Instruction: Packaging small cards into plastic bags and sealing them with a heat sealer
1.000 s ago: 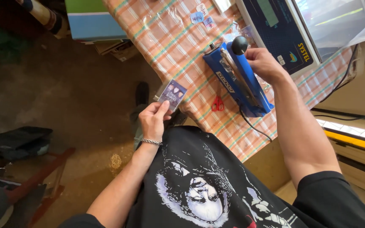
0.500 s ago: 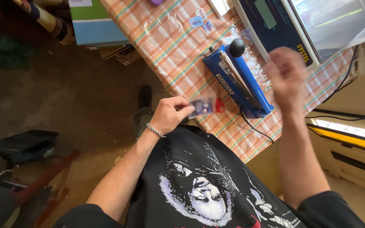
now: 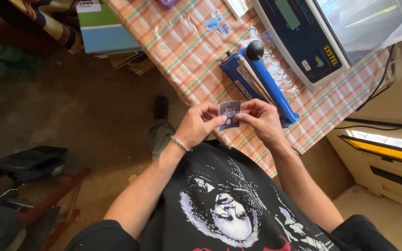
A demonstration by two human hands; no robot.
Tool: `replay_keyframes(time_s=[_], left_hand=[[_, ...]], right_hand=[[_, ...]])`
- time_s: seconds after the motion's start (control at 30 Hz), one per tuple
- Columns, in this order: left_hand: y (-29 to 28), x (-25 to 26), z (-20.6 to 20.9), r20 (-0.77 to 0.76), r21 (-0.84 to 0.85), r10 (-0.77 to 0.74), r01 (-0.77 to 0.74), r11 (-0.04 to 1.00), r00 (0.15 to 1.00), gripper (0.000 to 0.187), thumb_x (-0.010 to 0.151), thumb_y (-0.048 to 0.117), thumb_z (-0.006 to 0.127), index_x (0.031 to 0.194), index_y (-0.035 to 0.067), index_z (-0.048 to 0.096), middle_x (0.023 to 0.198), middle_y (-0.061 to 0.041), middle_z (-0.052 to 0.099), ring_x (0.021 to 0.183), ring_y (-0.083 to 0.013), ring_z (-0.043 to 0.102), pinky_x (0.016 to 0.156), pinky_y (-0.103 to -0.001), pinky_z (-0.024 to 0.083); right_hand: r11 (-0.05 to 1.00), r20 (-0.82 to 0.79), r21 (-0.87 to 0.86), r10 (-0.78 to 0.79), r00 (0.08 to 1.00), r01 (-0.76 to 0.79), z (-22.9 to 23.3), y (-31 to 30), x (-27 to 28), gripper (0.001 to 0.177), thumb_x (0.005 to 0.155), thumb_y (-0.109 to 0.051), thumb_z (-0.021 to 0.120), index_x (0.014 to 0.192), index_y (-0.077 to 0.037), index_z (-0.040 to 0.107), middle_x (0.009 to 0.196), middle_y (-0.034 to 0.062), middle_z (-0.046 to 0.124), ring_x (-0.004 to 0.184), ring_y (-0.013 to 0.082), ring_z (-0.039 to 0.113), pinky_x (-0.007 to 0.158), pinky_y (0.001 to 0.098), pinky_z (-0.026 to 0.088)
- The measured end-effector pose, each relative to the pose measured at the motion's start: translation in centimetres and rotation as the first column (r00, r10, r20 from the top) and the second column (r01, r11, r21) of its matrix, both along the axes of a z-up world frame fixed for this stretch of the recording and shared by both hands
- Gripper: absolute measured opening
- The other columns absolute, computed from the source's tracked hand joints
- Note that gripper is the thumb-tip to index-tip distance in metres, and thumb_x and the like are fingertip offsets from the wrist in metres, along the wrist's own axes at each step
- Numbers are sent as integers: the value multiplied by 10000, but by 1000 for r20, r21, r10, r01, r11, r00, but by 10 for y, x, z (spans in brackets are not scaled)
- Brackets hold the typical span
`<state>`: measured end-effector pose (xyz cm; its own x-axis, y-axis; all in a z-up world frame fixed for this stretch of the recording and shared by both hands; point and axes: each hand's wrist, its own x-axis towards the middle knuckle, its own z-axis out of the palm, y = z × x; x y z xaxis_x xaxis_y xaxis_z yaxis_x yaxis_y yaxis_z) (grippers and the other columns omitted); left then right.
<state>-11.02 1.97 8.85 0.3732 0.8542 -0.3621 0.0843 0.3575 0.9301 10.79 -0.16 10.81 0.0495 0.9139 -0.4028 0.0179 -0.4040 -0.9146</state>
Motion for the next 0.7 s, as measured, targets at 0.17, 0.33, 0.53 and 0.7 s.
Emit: replay_keyframes(time_s=[0.17, 0.33, 0.53, 0.7], left_hand=[[-9, 5, -6, 146, -86, -6, 19, 996, 989, 137, 874, 254, 822, 822, 139, 769, 639, 27, 692, 619, -25, 615, 553, -167, 514], [12, 2, -14, 291, -118, -12, 49, 992, 957, 160, 851, 183, 839, 761, 86, 749, 567, -41, 675, 554, -76, 652, 533, -186, 541], [39, 43, -48, 1, -406, 473, -432, 805, 881, 260, 795, 293, 846, 782, 53, 746, 682, -104, 723, 569, -150, 700, 506, -249, 604], [47, 100, -48, 24, -546, 520, -424, 722, 854, 129, 861, 199, 810, 882, 79, 770, 748, -69, 747, 524, -119, 593, 439, -221, 488]], right_hand=[[996, -236, -92, -22, 971, 0, -11, -2, 4, 362, 762, 118, 819, 1090, 56, 679, 806, 120, 743, 672, 150, 742, 637, 263, 642], [995, -352, -66, 44, 935, -71, -19, 15, 22, 423, 733, 137, 818, 1119, 85, 653, 822, 183, 729, 692, 252, 764, 630, 339, 648], [851, 424, 483, -22, 905, -206, 61, 92, 25, 220, 973, -3, 817, 1167, 2, 713, 848, 149, 668, 710, 223, 708, 622, 281, 515], [859, 803, -175, 407, 435, -480, 112, 147, 2, 495, 966, -259, 731, 1414, -81, 616, 1281, 168, 655, 1029, 280, 650, 883, 437, 497]])
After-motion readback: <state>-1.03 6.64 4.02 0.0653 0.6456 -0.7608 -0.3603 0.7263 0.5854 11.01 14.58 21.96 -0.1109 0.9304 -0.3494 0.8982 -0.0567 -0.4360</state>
